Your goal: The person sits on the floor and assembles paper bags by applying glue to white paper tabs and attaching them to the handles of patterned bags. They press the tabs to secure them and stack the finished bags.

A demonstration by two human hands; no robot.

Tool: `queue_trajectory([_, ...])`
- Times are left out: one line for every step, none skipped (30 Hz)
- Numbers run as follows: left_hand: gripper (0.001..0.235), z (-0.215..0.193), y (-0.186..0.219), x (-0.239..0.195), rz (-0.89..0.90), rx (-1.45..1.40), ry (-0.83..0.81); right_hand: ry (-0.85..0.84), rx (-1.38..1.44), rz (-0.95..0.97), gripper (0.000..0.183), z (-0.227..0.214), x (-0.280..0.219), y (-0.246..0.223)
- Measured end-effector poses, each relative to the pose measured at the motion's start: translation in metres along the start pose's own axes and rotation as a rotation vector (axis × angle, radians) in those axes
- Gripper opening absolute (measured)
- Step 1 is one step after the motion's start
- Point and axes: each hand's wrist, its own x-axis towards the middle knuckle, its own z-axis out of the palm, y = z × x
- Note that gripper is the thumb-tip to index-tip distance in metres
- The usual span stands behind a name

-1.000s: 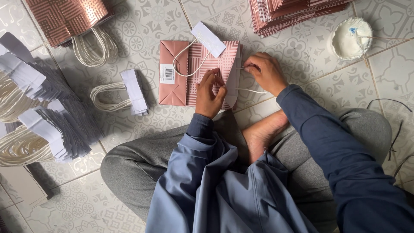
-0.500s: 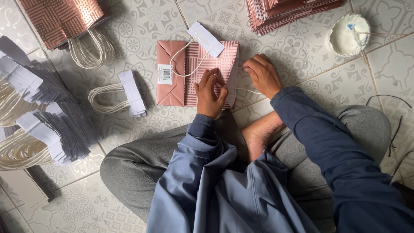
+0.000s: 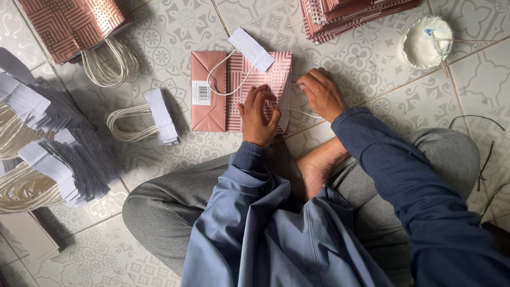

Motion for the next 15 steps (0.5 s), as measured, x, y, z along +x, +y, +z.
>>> queue_trajectory([0.017,0.0005,-0.0002,-0.0004,-0.007,0.0,-0.004,0.0,0.004,-0.003,0.007,0.0003,-0.0005,0.0004])
queue_trajectory([0.017,0.0011,-0.0009,-0.0004,-0.007,0.001,-0.004,0.0,0.004,-0.003,0.007,0.0016,-0.0009,0.002])
queue_trajectory([0.017,0.0016,-0.0016,-0.0004,-0.002,0.007,0.0,0.001,-0.007,-0.01,0.006,0.003,-0.0013,0.0036])
queue_trajectory([0.017,0.0024,-0.0022,-0.0004,0.002,0.013,0.004,0.002,-0.019,-0.017,0.006,0.0043,-0.0017,0.0054])
queue_trajectory([0.017,0.0017,-0.0014,-0.0002,0.002,0.013,0.004,0.003,-0.019,-0.018,0.006,0.0038,-0.0008,0.0048])
queue_trajectory([0.017,0.0013,-0.0005,-0.0005,0.0,0.011,0.004,0.002,-0.026,-0.023,0.006,0.0032,-0.0006,0.004])
queue_trajectory([0.018,0.0009,0.0005,-0.0007,-0.002,0.009,0.003,0.001,-0.032,-0.028,0.006,0.0025,-0.0003,0.0032])
queue_trajectory([0.018,0.0013,-0.0004,-0.0008,-0.001,0.01,0.003,0.001,-0.032,-0.029,0.006,0.0031,-0.0004,0.0039])
queue_trajectory([0.018,0.0018,-0.0012,-0.0008,0.0,0.013,0.002,0.004,-0.048,-0.041,0.006,0.0036,-0.0005,0.0047])
queue_trajectory([0.017,0.0023,-0.002,-0.001,0.0,0.017,0.0,0.007,-0.065,-0.053,0.006,0.0041,-0.0008,0.0053])
queue_trajectory([0.017,0.0017,-0.0014,-0.0014,0.0,0.017,-0.001,0.007,-0.065,-0.053,0.006,0.0046,-0.001,0.0058])
queue_trajectory([0.017,0.0013,-0.0007,-0.0014,-0.003,0.017,-0.005,0.007,-0.068,-0.054,0.006,0.0048,-0.0012,0.0066])
queue_trajectory([0.018,0.0009,0.0,-0.0013,-0.006,0.017,-0.009,0.008,-0.071,-0.055,0.006,0.005,-0.0013,0.0075])
queue_trajectory([0.018,0.0018,-0.0008,-0.0014,-0.006,0.017,-0.01,0.008,-0.071,-0.055,0.006,0.0043,-0.001,0.0066])
queue_trajectory([0.018,0.0026,-0.0017,-0.0016,-0.003,0.018,-0.006,0.011,-0.068,-0.052,0.006,0.0036,-0.0006,0.0057])
